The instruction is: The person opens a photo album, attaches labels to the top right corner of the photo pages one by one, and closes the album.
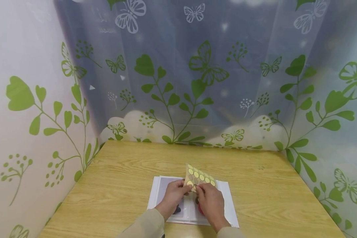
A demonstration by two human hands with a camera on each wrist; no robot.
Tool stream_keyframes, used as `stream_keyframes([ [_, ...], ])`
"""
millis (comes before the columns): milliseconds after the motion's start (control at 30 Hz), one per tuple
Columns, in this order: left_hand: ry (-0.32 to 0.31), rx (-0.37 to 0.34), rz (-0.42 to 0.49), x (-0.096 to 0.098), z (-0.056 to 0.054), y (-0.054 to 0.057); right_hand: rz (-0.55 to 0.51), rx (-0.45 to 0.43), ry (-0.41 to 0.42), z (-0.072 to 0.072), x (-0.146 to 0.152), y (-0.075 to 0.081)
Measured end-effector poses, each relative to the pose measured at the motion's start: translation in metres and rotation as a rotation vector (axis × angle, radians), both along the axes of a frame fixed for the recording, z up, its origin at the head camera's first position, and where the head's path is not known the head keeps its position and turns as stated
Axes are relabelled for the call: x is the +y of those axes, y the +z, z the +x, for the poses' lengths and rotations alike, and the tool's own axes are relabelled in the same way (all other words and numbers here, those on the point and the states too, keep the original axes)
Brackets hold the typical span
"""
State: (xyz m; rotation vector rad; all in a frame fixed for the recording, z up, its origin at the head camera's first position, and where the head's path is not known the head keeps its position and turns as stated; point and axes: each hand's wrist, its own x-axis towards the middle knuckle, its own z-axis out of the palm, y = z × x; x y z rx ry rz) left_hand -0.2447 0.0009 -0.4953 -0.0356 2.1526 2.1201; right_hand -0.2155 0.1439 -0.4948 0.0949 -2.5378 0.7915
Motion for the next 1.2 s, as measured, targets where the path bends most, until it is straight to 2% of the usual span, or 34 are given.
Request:
stream_keyframes([
  [167,0.013,0.007,-0.036,0.000,0.000,0.003,-0.030,-0.030,-0.010,0.000,0.000,0.000],
  [300,0.019,0.000,-0.023,-0.001,0.000,0.003,-0.066,-0.042,-0.005,-0.002,0.001,0.000],
  [500,0.026,0.000,-0.014,-0.001,-0.001,0.003,-0.139,-0.114,-0.016,-0.003,0.002,0.002],
  [733,0.029,-0.006,-0.032,-0.002,-0.002,0.003,-0.215,-0.123,-0.049,-0.005,0.004,0.002],
  [1033,0.022,-0.018,-0.061,-0.006,-0.003,0.004,-0.334,-0.198,-0.088,-0.007,0.009,0.007],
  [1200,0.021,-0.012,-0.043,-0.013,-0.007,0.004,-0.378,-0.187,-0.113,-0.006,0.014,0.010],
])
